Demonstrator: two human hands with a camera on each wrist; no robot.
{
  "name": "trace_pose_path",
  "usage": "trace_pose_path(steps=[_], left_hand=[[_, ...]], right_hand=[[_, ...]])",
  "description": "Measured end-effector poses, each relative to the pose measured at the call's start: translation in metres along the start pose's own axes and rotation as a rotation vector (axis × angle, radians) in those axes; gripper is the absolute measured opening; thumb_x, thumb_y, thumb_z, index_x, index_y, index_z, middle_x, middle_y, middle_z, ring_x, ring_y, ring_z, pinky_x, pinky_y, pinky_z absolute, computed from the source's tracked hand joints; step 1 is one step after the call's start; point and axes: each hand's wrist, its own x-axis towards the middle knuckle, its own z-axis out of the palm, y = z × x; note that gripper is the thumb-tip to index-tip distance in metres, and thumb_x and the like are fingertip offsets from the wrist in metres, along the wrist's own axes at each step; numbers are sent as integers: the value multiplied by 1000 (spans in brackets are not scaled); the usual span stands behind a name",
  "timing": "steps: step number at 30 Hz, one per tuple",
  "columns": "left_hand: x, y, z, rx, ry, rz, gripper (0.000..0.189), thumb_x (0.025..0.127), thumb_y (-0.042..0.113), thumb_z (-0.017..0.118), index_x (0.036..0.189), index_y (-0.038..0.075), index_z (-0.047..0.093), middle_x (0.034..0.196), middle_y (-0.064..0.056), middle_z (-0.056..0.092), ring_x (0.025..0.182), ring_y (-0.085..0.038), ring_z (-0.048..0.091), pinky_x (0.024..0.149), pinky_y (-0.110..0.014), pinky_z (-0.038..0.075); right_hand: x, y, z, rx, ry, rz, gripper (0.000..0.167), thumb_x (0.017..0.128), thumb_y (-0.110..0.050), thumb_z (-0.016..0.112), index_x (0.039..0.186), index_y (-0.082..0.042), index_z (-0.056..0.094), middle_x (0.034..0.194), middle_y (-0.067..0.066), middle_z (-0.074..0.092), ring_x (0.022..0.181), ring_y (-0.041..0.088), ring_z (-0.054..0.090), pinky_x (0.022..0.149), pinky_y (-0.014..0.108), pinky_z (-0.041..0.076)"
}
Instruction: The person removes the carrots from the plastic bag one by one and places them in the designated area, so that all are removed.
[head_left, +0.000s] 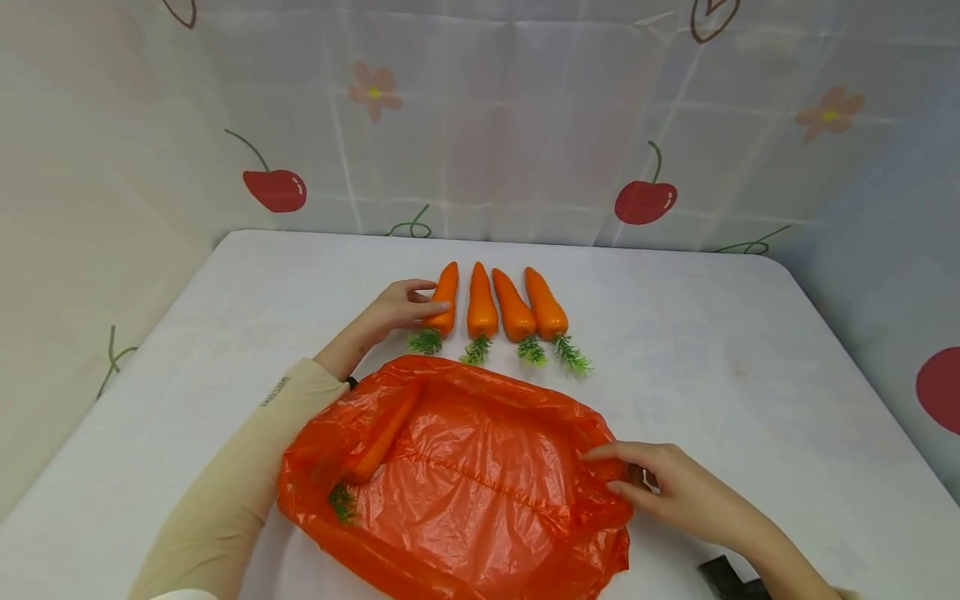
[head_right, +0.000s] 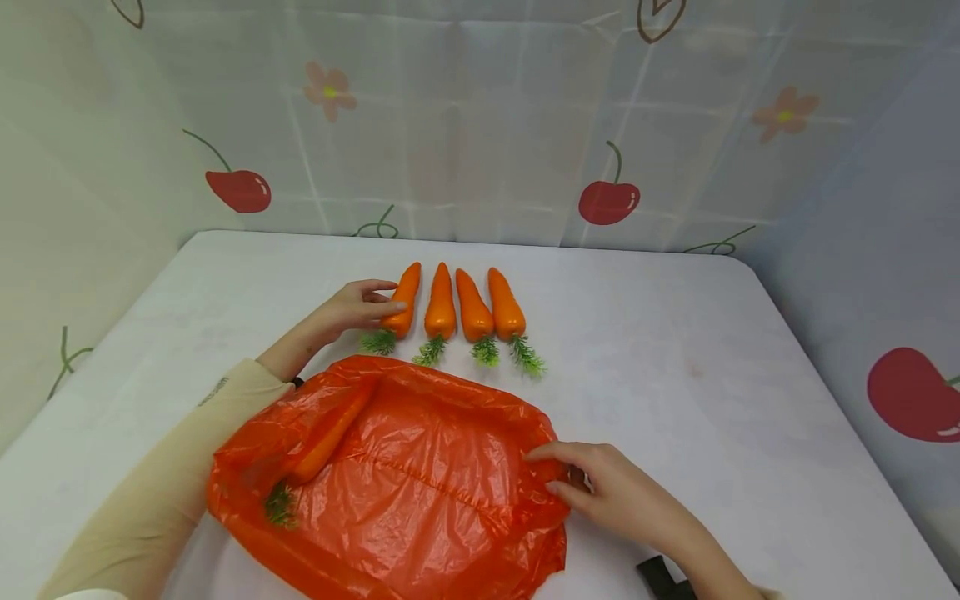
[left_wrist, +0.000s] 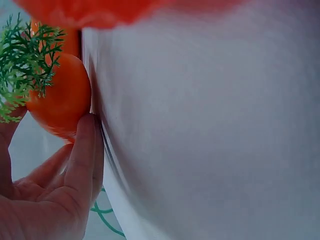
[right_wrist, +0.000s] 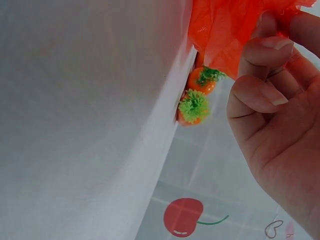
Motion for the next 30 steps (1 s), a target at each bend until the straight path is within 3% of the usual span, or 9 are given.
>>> trace_pose_path(steps=[7,17,25,30], left_hand=[[-1,8,7,92,19,0,63,88,25,68,139,1,40,128,-22,47,96,-30,58,80,-34,52],[-5,10,9,137,38,10,63,87,30,67,138,2,41,124,-22,49,95,-29,57,79,-33,52],[-11,8,2,146,11,28,65,88,31,67,139,1,40,126,-23,48,99,-30,56,83,-34,51],[-26,15,-11,183,28,78,63,89,30,66,139,2,41,127,-21,49,108,-31,54,86,-38,49]], right_hand=[[0,0,1,-5,3,-23,33,86,-12,68,119,-18,63,80,-11,54,65,9,48,51,21,44],[0,0,1,-8,1,-21,33,86,-12,68,119,-18,63,80,-11,54,65,9,48,51,22,44],[0,-1,1,-23,4,-37,33,86,-12,68,118,-18,63,78,-12,53,64,8,48,51,21,44],[-1,-1,1,-22,4,-29,33,86,-14,68,119,-18,63,79,-11,54,65,8,48,51,21,44]])
